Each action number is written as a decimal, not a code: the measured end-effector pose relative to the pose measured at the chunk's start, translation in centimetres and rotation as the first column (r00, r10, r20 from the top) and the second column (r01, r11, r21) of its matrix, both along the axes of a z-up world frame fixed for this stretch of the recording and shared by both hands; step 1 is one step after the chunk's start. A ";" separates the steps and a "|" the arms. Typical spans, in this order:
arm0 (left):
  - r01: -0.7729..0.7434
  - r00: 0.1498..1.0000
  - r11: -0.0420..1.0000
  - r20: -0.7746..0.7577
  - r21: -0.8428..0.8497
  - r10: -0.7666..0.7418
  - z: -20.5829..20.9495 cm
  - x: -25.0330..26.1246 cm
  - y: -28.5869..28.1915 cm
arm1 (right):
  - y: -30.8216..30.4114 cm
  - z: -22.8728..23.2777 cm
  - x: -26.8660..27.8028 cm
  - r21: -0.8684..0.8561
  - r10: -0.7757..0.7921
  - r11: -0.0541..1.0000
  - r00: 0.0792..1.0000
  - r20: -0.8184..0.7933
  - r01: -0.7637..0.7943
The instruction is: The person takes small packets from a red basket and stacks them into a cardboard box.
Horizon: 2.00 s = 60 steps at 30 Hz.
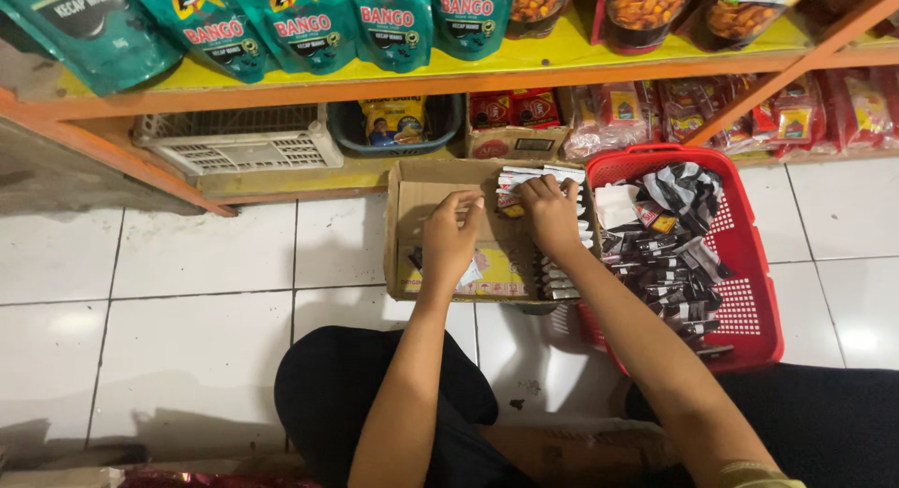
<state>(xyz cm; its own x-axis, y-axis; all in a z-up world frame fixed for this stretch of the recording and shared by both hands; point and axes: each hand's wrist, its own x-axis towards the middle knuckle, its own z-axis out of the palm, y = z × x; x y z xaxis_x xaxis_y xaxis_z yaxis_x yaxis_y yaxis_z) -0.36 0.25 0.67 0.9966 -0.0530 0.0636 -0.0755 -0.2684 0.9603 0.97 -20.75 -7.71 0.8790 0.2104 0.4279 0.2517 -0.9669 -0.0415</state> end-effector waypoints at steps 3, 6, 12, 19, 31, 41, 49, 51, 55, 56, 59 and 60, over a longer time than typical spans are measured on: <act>-0.001 1.000 1.000 0.002 -0.004 0.001 0.0 0.0 0.1 | 0.1 -0.3 0.0 0.013 -0.041 0.999 0.999 0.005 0.041; 0.043 0.999 0.990 -0.037 0.136 -0.039 -0.5 -0.1 0.3 | 0.1 -0.2 0.2 -0.030 -0.104 0.994 0.995 0.009 0.104; 0.178 0.982 0.750 -0.062 0.637 -0.181 -7.3 -0.6 0.5 | 1.0 1.4 -1.2 0.030 -0.119 0.993 0.992 0.035 0.118; 0.149 0.979 0.439 -0.071 0.886 -0.189 -16.8 -0.1 0.6 | 0.7 5.3 -6.6 0.358 -0.021 0.933 0.998 -0.062 0.041; 0.252 0.968 0.966 -0.002 -0.065 -0.252 0.3 -1.6 -1.9 | 0.2 7.7 -8.6 0.807 0.175 0.005 0.794 -0.582 0.590; 0.299 0.821 0.953 0.493 0.059 -0.288 5.3 -4.0 -2.2 | -1.5 11.9 -10.1 0.861 0.408 -0.405 0.903 -0.132 0.309; 0.291 0.929 0.854 -0.085 -0.431 -0.359 1.8 -2.3 -1.9 | -2.1 11.8 -10.4 0.971 0.370 0.000 0.902 -0.224 0.241; 0.336 0.865 0.835 -0.210 -0.435 -0.457 0.4 -1.8 -2.2 | -1.7 11.6 -10.4 0.965 0.373 -0.007 0.896 -0.240 0.261; 0.255 0.917 0.824 -0.146 -0.506 -0.373 -2.2 -1.3 -2.9 | -0.4 11.1 -10.1 0.923 0.345 -0.193 0.904 -0.253 0.332; 0.230 0.921 0.824 -0.157 -0.518 -0.356 -2.7 -1.0 -2.7 | 0.1 10.9 -9.9 0.937 0.309 -0.137 0.913 -0.268 0.321; 0.221 0.923 0.826 -0.163 -0.518 -0.349 -3.7 0.8 -2.5 | 0.9 9.9 -8.9 0.946 0.139 0.175 0.945 -0.298 0.272; 0.226 0.921 0.828 -0.166 -0.513 -0.354 -4.2 1.0 -2.3 | 0.8 9.5 -8.3 0.898 0.044 0.361 0.957 -0.287 0.253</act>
<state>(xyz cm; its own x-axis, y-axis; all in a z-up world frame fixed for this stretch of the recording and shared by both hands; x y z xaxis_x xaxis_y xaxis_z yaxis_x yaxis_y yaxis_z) 0.63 -2.07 -3.52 0.9257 -0.3687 -0.0843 0.1757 0.2218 0.9592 -7.37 -19.98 1.80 0.9554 -0.2843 0.0797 -0.0095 -0.2994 -0.9541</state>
